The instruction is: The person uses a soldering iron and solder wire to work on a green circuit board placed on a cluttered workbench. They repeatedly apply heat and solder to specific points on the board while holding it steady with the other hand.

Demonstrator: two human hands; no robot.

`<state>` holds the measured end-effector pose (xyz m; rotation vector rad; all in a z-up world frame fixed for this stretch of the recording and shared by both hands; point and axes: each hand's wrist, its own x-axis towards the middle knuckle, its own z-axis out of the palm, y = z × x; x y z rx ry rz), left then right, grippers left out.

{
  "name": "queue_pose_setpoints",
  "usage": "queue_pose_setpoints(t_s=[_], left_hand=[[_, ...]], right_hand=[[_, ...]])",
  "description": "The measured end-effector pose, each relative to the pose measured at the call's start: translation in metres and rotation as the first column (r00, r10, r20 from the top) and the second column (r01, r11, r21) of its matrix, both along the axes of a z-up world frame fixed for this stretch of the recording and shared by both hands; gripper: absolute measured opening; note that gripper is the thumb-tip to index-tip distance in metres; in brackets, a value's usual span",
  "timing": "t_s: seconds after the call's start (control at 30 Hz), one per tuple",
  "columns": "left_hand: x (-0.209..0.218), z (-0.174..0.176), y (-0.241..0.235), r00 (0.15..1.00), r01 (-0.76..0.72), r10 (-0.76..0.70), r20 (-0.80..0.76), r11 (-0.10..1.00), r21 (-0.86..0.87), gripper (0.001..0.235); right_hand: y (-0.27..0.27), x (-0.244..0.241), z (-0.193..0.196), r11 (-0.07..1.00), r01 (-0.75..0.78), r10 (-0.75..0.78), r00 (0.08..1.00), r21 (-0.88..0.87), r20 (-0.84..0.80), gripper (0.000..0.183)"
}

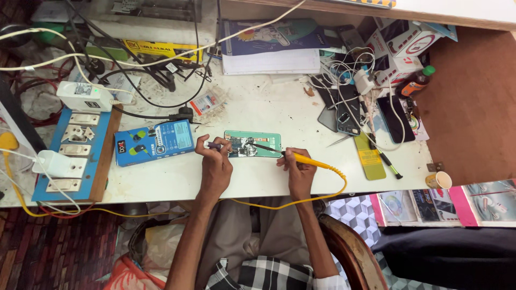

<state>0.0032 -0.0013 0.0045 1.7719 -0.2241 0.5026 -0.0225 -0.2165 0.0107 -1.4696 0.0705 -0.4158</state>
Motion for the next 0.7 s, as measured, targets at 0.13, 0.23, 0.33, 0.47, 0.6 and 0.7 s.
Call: queue_pose_setpoints(t_s=[0.13,0.23,0.33,0.47,0.6,0.7], left_hand=[[-0.0002,0.0008,0.0003,1.000,0.020,-0.020,-0.023,1.000,-0.004,0.043],[-0.0009,0.0002,0.0001,1.000,0.007,-0.007,0.003,1.000,-0.008,0.043],[-0.0022,0.0010,0.0018,0.999,0.030,-0.030,-0.013,1.000,-0.005,0.043],[-0.0017,0.0042,0.0010,1.000,0.007,-0.007,-0.003,1.000,0.016,0.043],[-0.0026,0.0009,0.0023,1.000,0.006,-0.006,-0.027,1.000,0.001,0.042],[-0.0052,-0.0018,0.0001,1.000,0.013,-0.013,-0.016,1.000,0.002,0.042]], right_hand=[[0.0009,0.0018,0.0020,0.998,-0.035,0.031,0.998,-0.056,-0.063,0.021],[0.0007,0.0002,0.0033,0.996,-0.037,0.030,0.996,-0.080,-0.088,0.022],[0.0021,-0.0009,0.0054,0.991,-0.061,0.050,0.994,-0.117,-0.095,0.023],[0.0026,0.0013,0.0089,0.990,-0.056,0.045,0.995,-0.131,-0.089,0.025],[0.0031,0.0022,0.0042,0.989,-0.037,0.026,0.997,-0.145,-0.077,0.025],[0.0015,0.0031,0.0017,0.994,-0.036,0.027,0.996,-0.106,-0.083,0.025]])
